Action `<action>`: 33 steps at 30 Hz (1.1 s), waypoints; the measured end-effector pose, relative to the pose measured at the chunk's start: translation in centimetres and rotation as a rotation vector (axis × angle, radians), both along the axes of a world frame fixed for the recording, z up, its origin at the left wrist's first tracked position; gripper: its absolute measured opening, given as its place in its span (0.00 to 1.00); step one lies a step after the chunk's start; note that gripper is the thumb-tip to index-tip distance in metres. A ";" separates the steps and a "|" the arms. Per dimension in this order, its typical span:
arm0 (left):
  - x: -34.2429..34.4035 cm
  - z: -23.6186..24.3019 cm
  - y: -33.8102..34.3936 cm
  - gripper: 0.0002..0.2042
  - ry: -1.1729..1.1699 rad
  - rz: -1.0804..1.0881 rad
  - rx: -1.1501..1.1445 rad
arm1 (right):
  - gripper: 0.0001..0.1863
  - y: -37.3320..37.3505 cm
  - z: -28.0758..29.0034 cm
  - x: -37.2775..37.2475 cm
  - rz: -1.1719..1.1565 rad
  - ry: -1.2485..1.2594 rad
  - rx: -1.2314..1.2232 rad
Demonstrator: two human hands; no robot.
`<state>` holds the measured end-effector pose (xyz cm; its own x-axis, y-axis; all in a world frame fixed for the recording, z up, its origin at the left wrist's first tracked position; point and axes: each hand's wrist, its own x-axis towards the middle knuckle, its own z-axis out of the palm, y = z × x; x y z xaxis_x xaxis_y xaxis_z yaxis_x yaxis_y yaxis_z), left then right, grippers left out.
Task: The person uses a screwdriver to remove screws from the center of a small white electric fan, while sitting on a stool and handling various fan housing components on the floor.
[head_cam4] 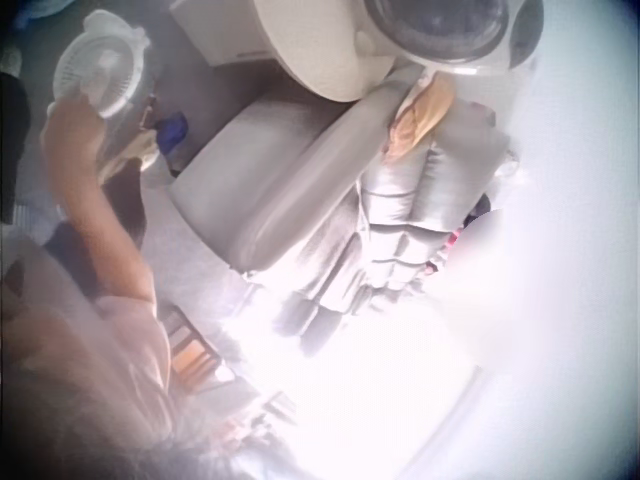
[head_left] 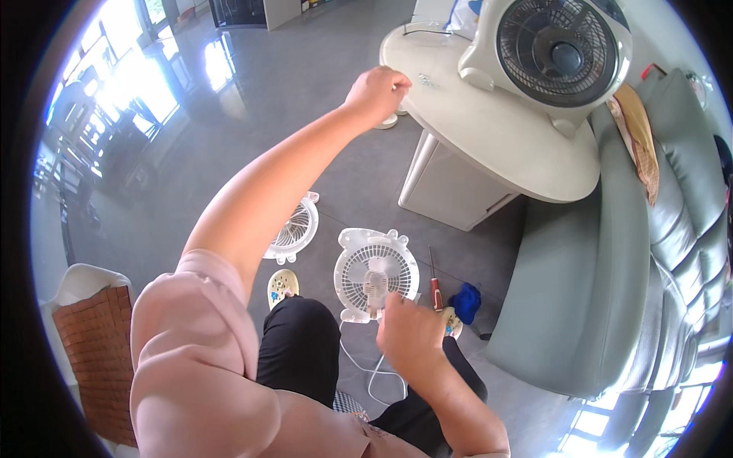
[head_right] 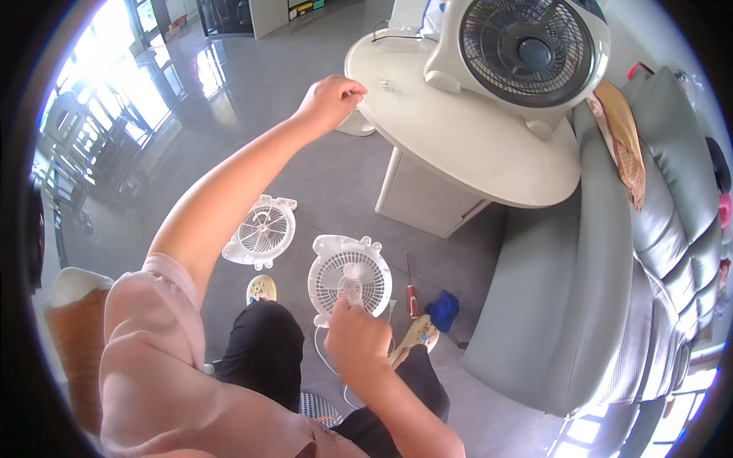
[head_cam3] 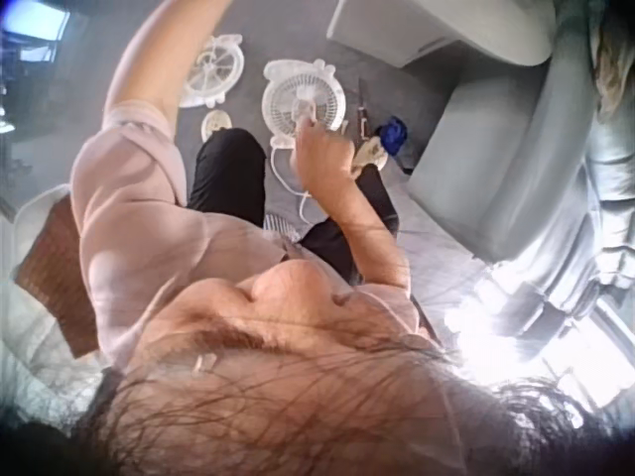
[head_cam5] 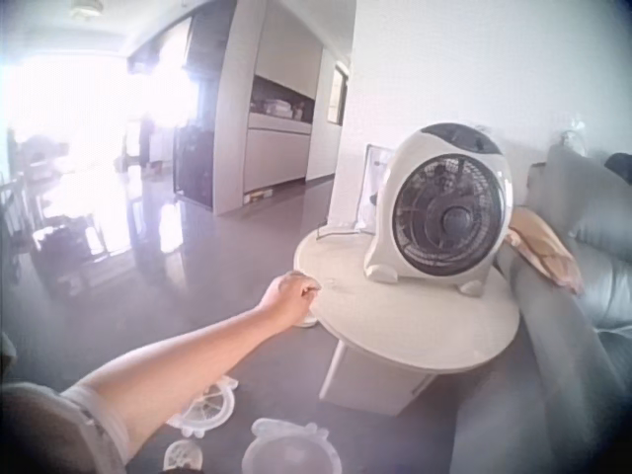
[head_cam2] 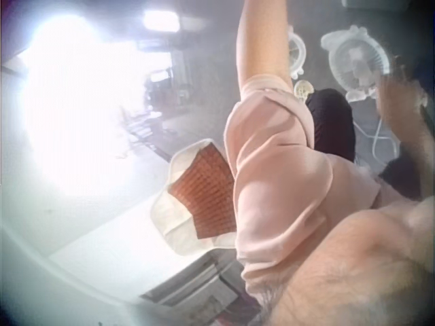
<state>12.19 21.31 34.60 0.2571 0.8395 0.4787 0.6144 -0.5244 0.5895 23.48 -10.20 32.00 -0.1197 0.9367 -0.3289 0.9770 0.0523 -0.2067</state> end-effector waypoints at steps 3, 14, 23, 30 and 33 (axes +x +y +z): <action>3.1 0.1 2.8 0.09 -0.022 0.037 0.054 | 0.09 -2.2 -0.2 1.3 0.108 0.021 0.096; 7.4 -0.2 4.4 0.07 0.264 0.128 0.118 | 0.06 -2.3 -2.4 4.6 0.138 0.098 0.029; 8.4 -0.1 4.8 0.08 0.440 0.055 0.144 | 0.05 -2.8 -2.7 5.7 0.115 0.150 0.027; 7.3 0.0 12.0 0.11 0.797 -0.118 0.572 | 0.06 -1.9 -2.3 6.2 0.054 0.103 0.060; 9.4 -0.4 7.1 0.03 0.520 -0.153 0.733 | 0.06 -1.0 -3.0 8.0 -0.028 -0.034 -0.035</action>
